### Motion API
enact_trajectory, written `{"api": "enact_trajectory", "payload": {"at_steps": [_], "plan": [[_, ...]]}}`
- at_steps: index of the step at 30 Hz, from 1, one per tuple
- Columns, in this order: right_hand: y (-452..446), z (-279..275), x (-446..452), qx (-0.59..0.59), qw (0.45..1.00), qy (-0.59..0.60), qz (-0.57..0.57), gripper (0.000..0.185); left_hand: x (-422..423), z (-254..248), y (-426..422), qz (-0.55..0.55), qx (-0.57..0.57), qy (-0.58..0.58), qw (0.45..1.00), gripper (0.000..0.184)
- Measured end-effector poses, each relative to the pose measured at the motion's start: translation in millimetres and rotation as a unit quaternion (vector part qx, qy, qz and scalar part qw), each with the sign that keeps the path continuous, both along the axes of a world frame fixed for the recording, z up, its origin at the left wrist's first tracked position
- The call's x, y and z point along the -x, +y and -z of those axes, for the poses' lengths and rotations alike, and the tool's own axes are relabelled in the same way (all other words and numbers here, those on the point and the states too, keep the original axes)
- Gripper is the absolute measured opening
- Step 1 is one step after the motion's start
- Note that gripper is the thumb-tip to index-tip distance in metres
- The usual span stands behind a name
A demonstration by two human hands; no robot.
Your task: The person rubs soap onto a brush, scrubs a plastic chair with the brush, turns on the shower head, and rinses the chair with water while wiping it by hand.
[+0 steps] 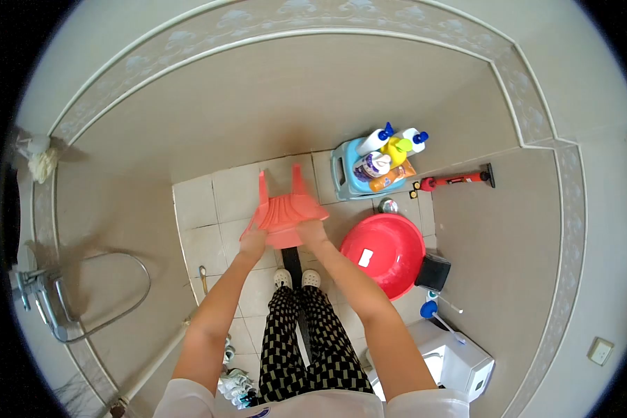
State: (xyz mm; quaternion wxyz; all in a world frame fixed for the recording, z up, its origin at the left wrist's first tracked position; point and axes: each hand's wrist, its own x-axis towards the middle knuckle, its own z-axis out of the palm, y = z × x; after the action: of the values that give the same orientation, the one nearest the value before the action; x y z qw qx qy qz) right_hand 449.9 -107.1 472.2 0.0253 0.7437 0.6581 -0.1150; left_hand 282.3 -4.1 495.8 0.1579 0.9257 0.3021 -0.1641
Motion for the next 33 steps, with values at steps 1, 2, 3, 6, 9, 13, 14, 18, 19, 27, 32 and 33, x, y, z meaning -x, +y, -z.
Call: {"api": "enact_trajectory", "payload": {"at_steps": [1, 2, 3, 6, 9, 13, 14, 18, 19, 27, 32, 33], "plan": [[3, 1, 0, 0.008, 1.000, 0.004, 0.007, 0.008, -4, -7, 2, -0.019, 0.008, 0.022, 1.000, 0.009], [6, 2, 1, 0.016, 1.000, 0.009, 0.015, 0.008, -7, -11, 5, -0.037, 0.016, 0.045, 0.998, 0.009], [8, 3, 1, 0.017, 1.000, 0.006, 0.023, 0.008, -9, -9, 8, -0.029, 0.018, 0.042, 0.999, 0.009], [10, 1, 1, 0.041, 0.999, 0.000, 0.014, 0.008, -6, 5, 16, -0.006, 0.046, 0.060, 0.997, 0.009], [10, -12, 1, 0.023, 0.999, -0.040, 0.028, 0.009, -3, 24, 15, 0.034, -0.015, -0.015, 0.999, 0.010], [22, -29, -2, 0.025, 0.999, 0.002, 0.042, 0.009, -7, 24, 27, 0.072, -0.045, 0.015, 0.996, 0.015], [25, -31, -2, 0.036, 0.998, 0.010, 0.049, 0.009, -7, 27, 30, 0.072, 0.000, 0.042, 0.997, 0.014], [37, -25, -6, 0.069, 0.996, 0.022, 0.056, 0.008, -15, 32, 45, 0.044, 0.117, 0.158, 0.980, 0.014], [38, -22, -6, 0.076, 0.995, 0.017, 0.057, 0.008, -17, 30, 47, 0.045, 0.109, 0.149, 0.982, 0.014], [56, 7, -11, 0.072, 0.995, -0.017, 0.070, 0.008, -42, -22, 61, 0.056, 0.022, 0.076, 0.995, 0.010], [60, 27, -13, 0.036, 0.997, -0.008, 0.070, 0.010, -32, -4, 64, 0.077, 0.016, 0.001, 0.997, 0.014], [61, 25, -16, 0.039, 0.996, -0.010, 0.077, 0.010, -30, 5, 65, 0.085, 0.019, -0.001, 0.996, 0.014]]}}
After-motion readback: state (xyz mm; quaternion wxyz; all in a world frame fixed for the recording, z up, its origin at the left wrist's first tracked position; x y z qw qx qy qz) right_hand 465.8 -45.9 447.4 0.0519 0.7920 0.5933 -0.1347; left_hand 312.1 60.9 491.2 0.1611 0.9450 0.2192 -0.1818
